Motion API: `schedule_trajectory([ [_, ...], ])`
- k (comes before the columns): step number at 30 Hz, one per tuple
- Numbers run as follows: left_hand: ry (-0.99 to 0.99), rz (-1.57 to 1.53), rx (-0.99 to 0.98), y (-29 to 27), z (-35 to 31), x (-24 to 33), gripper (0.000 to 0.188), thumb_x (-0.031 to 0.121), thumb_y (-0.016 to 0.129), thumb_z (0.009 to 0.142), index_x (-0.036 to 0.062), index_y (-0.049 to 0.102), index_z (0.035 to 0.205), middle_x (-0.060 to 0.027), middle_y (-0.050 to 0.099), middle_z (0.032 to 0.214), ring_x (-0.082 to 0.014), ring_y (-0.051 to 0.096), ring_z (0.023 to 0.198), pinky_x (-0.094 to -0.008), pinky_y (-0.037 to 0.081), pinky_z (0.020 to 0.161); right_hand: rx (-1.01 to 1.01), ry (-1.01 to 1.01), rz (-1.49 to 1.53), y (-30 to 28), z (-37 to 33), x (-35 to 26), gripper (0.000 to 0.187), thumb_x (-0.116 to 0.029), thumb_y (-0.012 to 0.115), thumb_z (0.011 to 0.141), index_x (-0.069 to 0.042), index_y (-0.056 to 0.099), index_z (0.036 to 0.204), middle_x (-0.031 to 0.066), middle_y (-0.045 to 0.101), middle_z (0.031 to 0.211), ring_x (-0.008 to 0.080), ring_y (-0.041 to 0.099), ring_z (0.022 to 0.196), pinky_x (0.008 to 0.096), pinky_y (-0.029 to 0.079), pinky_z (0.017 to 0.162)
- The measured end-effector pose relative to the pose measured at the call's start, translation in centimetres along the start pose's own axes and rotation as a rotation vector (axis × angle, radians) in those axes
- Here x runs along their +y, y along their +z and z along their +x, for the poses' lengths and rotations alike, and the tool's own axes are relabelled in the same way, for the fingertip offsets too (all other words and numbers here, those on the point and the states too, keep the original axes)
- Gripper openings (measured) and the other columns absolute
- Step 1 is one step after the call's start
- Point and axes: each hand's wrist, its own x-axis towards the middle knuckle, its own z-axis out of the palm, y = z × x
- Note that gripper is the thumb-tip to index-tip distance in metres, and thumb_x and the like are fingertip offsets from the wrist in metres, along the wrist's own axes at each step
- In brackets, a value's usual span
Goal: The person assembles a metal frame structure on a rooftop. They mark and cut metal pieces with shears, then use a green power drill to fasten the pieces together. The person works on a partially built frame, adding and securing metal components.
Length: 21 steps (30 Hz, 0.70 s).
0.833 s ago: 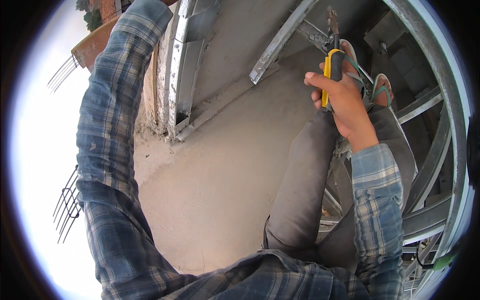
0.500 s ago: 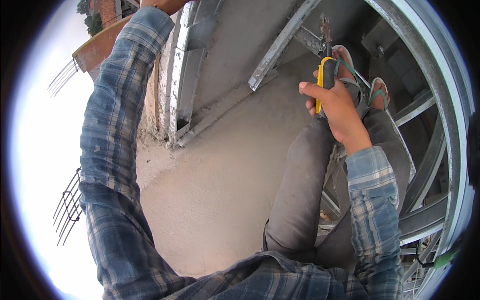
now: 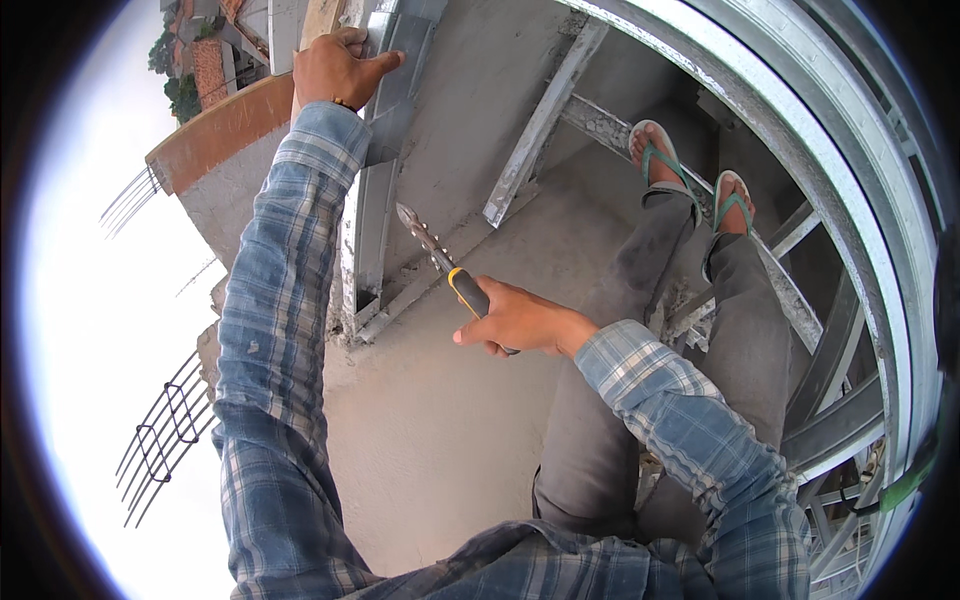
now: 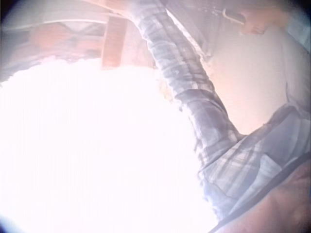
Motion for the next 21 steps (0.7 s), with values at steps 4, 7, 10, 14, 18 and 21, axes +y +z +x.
schedule_trajectory([
  [4,-0.039,-0.001,0.057,0.4,-0.8,1.0,0.061,0.051,0.082,0.068,0.0067,0.073,0.11,-0.0137,0.074,0.099,-0.0278,0.072,0.091,-0.0364,0.055,0.09,-0.021,0.036,-0.192,0.1,-0.7,0.8,0.078,-0.025,0.073,0.079,0.012,0.033,0.135,0.0085,0.053,0.074,0.0164,0.058,0.065,0.0306,0.048,0.057],
  [7,-0.05,-0.009,0.034,-0.4,-0.8,1.1,0.059,0.05,0.081,0.069,0.0068,0.073,0.11,-0.0126,0.074,0.101,-0.028,0.071,0.092,-0.0376,0.054,0.089,-0.004,0.084,-0.314,-0.8,-1.8,0.0,0.083,-0.025,0.073,0.078,0.012,0.03,0.138,0.0102,0.056,0.076,0.0174,0.06,0.066,0.0312,0.049,0.058],
  [10,-0.016,-0.071,0.106,-2.3,-0.3,1.1,0.065,0.045,0.081,0.071,0.0073,0.066,0.122,-0.0161,0.072,0.105,-0.03,0.071,0.093,-0.039,0.054,0.088,0.061,0.103,-0.372,-1.2,-2.2,-0.8,0.08,-0.022,0.073,0.078,0.012,0.031,0.137,0.0116,0.058,0.08,0.0174,0.06,0.066,0.0317,0.049,0.059],
  [14,-0.13,-0.47,0.15,-3.7,-1.4,2.4,0.078,0.039,0.08,0.074,0.0053,0.049,0.136,-0.0194,0.069,0.099,-0.0286,0.071,0.086,-0.0382,0.055,0.083,0.143,0.059,-0.343,-1.9,-1.2,0.4,0.08,-0.022,0.073,0.078,0.011,0.032,0.137,0.0101,0.059,0.077,0.0176,0.06,0.064,0.0315,0.048,0.057],
  [18,-0.271,-0.879,0.019,-0.4,-5.3,2.7,0.076,0.029,0.079,0.078,-0.0035,0.042,0.135,-0.015,0.063,0.091,-0.0204,0.068,0.077,-0.032,0.056,0.068,0.16,0.16,-0.472,-1.6,-2.3,-1.6,0.066,-0.02,0.073,0.077,0.01,0.042,0.127,0.0183,0.061,0.094,0.0242,0.064,0.079,0.036,0.051,0.071],
  [21,-0.387,-1.014,0.01,0.3,-8.5,3.3,0.068,0.025,0.077,0.08,-0.006,0.045,0.131,-0.0169,0.062,0.097,-0.021,0.067,0.08,-0.0306,0.057,0.065,0.182,0.132,-0.572,-1.7,-1.4,-0.2,0.068,-0.023,0.073,0.076,0.01,0.043,0.127,0.025,0.062,0.106,0.0331,0.064,0.097,0.0395,0.05,0.083],
])
